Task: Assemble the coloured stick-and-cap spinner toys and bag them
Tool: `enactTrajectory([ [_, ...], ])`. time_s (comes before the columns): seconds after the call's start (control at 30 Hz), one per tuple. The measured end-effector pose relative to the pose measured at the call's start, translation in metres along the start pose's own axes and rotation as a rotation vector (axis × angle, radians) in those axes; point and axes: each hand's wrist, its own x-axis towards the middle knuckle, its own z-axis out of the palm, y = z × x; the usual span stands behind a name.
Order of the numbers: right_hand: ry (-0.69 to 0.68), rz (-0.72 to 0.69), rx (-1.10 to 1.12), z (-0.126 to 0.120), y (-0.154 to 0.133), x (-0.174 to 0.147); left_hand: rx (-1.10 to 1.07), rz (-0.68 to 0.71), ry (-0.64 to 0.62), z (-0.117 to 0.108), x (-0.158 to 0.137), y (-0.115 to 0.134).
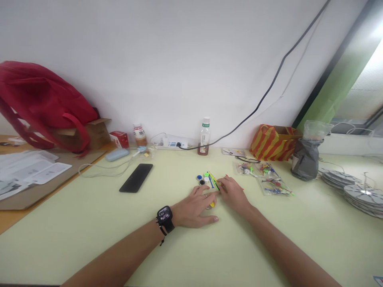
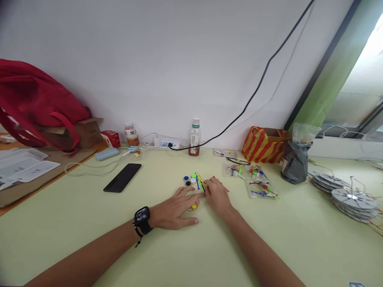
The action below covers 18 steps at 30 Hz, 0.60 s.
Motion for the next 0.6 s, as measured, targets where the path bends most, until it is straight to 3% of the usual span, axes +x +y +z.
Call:
enactTrajectory([
  [0.23,0.011,0.07,-0.023,0.001,0.001,-0.001,-0.006,0.004,0.025,0.0,0.001,0.001],
  [0.47,0.003,0.123,0.223,0.008,0.012,0.002,-0.02,-0.014,0.007,0.002,-0.001,-0.004],
  [0.6,0.02,0.137,0.3,0.009,0.016,0.003,-0.079,0.0,0.062,0.002,0.0,-0.005],
])
